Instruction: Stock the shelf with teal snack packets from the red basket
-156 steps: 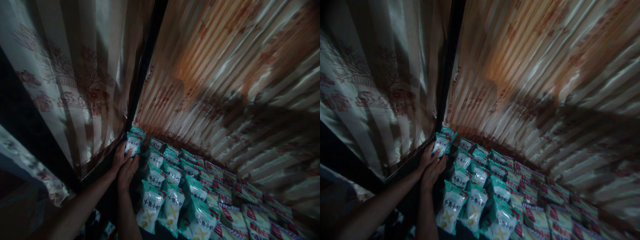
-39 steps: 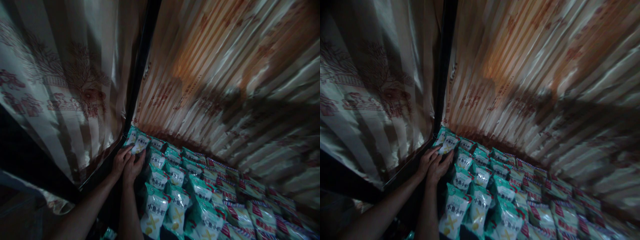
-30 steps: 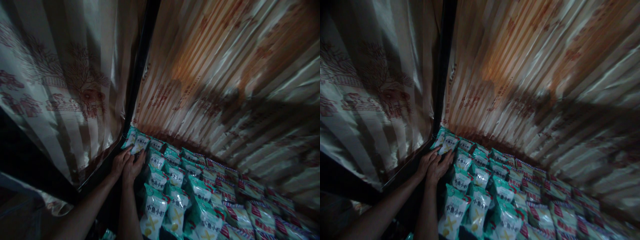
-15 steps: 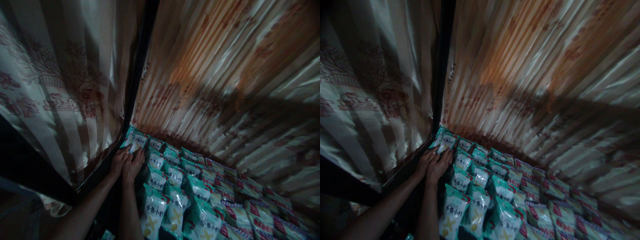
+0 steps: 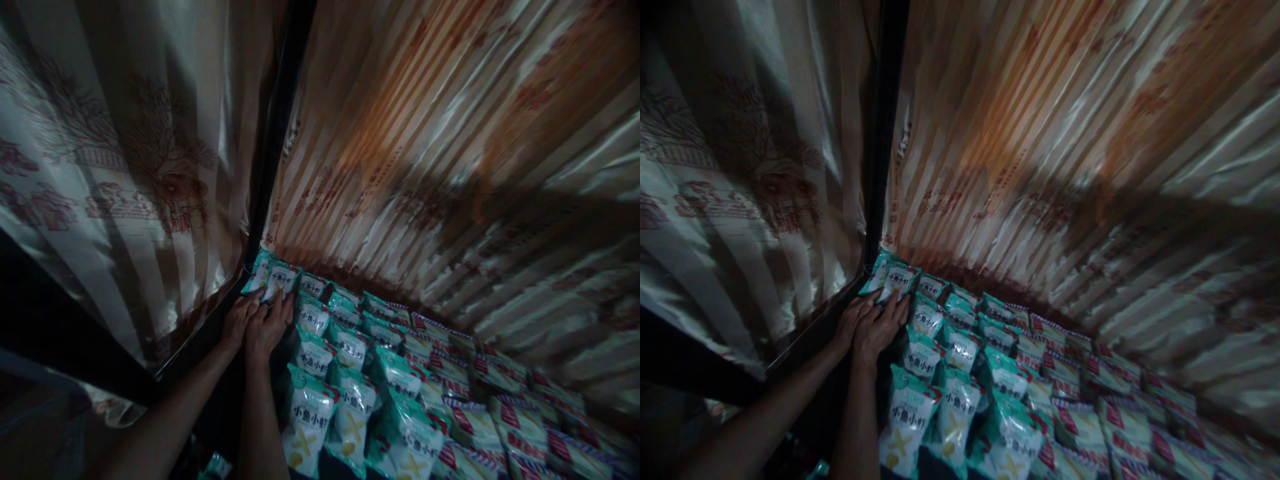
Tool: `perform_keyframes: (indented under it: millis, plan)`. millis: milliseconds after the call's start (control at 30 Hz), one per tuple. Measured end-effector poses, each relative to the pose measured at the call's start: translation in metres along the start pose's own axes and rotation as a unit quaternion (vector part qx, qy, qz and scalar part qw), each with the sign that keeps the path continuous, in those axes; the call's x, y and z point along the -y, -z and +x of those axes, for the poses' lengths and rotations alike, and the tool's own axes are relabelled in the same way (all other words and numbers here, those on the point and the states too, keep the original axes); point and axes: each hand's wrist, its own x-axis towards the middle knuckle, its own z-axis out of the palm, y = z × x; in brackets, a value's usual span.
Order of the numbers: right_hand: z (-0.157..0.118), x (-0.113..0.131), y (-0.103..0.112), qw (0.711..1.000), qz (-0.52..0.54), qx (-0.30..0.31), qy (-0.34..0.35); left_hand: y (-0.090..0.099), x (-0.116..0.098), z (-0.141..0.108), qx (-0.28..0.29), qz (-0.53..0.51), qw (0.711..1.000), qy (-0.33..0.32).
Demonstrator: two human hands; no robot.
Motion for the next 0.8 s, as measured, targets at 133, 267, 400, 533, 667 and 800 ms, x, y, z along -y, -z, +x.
perform_keyframes:
  millis: [133, 267, 400, 533, 667, 800]
  plan:
    - [-0.001, 0.000, 0.000, 1.000, -0.017, -0.016, 0.002, 0.002, -0.002, 0.000, 0.030, 0.011, 0.999, -0.011]
    - [-0.001, -0.002, 0.001, 1.000, -0.022, -0.015, 0.007, -0.002, 0.004, 0.001, 0.028, 0.001, 1.000, 0.000]
    - [-0.001, -0.001, 0.001, 1.000, -0.025, -0.012, 0.010, -0.007, 0.007, 0.001, -0.031, -0.043, 0.998, 0.026]
    - [-0.001, -0.005, -0.003, 0.999, -0.029, -0.017, 0.024, -0.007, 0.007, -0.001, -0.107, -0.069, 0.991, 0.047]
    - [-0.003, -0.012, -0.004, 0.999, -0.042, -0.010, 0.031, -0.007, 0.009, -0.002, -0.155, -0.047, 0.984, 0.076]
    - [-0.004, -0.014, -0.004, 0.998, -0.045, -0.015, 0.032, -0.008, 0.013, 0.001, -0.153, -0.003, 0.984, 0.091]
